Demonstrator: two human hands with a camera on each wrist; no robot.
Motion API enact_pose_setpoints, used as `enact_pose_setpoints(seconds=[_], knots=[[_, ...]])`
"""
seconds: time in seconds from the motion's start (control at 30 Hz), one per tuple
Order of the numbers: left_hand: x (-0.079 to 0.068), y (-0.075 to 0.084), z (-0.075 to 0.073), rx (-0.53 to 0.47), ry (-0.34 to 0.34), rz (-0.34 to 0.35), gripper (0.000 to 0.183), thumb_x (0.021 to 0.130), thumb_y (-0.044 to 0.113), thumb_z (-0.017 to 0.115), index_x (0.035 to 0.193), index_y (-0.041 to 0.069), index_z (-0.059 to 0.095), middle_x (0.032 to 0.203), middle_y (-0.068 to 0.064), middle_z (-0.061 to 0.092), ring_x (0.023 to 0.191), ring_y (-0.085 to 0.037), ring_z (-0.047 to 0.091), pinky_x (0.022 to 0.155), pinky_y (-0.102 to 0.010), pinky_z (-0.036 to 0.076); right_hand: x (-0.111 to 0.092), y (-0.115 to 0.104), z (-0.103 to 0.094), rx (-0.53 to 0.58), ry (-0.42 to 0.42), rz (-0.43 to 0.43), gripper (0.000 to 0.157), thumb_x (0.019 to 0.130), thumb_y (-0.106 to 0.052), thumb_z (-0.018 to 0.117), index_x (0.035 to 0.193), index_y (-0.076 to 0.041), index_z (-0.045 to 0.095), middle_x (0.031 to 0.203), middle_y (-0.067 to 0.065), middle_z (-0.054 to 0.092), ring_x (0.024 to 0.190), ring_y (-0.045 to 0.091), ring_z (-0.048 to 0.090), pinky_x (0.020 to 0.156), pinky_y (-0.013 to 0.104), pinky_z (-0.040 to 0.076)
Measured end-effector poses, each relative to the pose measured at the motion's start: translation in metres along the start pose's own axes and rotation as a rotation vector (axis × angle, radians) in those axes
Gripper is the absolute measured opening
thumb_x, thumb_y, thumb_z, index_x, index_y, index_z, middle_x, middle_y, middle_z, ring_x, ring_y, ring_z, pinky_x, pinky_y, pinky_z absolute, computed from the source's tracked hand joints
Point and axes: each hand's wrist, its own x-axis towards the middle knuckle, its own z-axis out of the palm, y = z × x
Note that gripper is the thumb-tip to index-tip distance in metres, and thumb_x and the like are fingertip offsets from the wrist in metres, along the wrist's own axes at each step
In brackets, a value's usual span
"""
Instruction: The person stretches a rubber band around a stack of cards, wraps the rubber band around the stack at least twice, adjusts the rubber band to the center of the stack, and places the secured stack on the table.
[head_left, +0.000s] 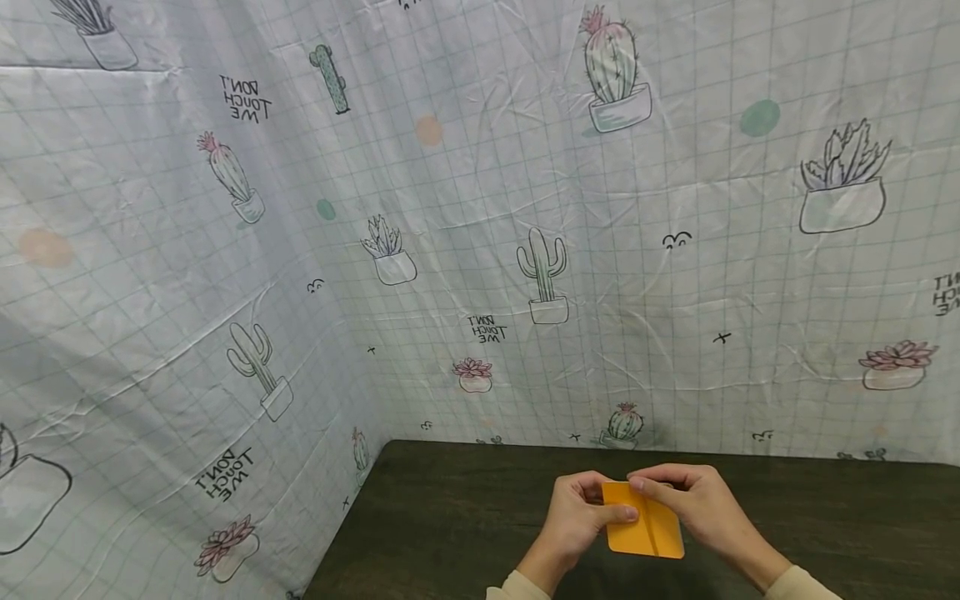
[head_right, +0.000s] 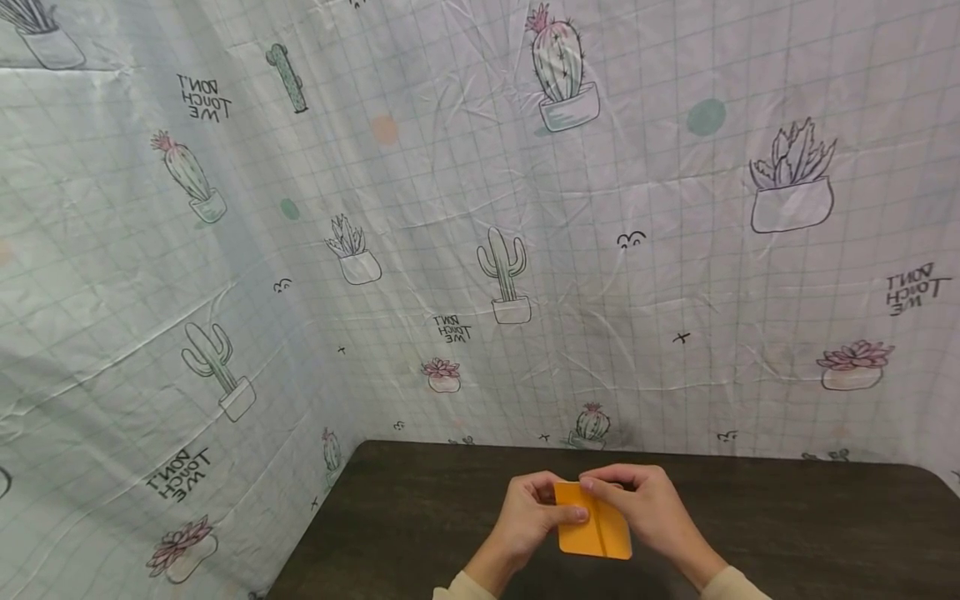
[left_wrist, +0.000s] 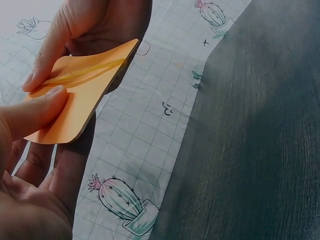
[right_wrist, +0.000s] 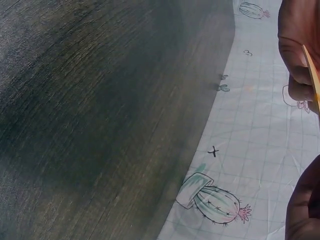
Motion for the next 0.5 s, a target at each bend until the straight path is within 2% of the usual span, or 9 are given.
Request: enact_pose_setpoints(seconds=[0.27, 0.5], knots=[[0.0004, -0.0002, -0.0005, 0.003, -0.002, -0.001, 0.02, 0.079, -0.007, 0.08, 0.097, -0.009, 0.072, 0.085, -0.008, 0.075, 0.073, -0.014, 0.071, 0.064, -0.027, 0.059, 0.0011, -0.0007, 0.001, -0.013, -0.02, -0.015, 0.027, 0.099, -0.019, 0.066, 0.113, 0.003, 0.073, 0.106, 0.009, 0.074, 0.088, 0.014, 0.067, 0.072, 0.032, 0.059], [0.0005, -0.0012, -0.0005, -0.004, -0.015, -0.004, 0.02, 0.08, -0.007, 0.079, 0.099, -0.01, 0.071, 0.087, -0.009, 0.075, 0.075, -0.016, 0.072, 0.065, -0.03, 0.06, 0.0013, -0.0034, 0.0015, -0.062, 0.004, 0.059, 0.025, 0.097, -0.024, 0.068, 0.109, -0.002, 0.074, 0.106, 0.009, 0.072, 0.088, 0.016, 0.064, 0.073, 0.031, 0.057]])
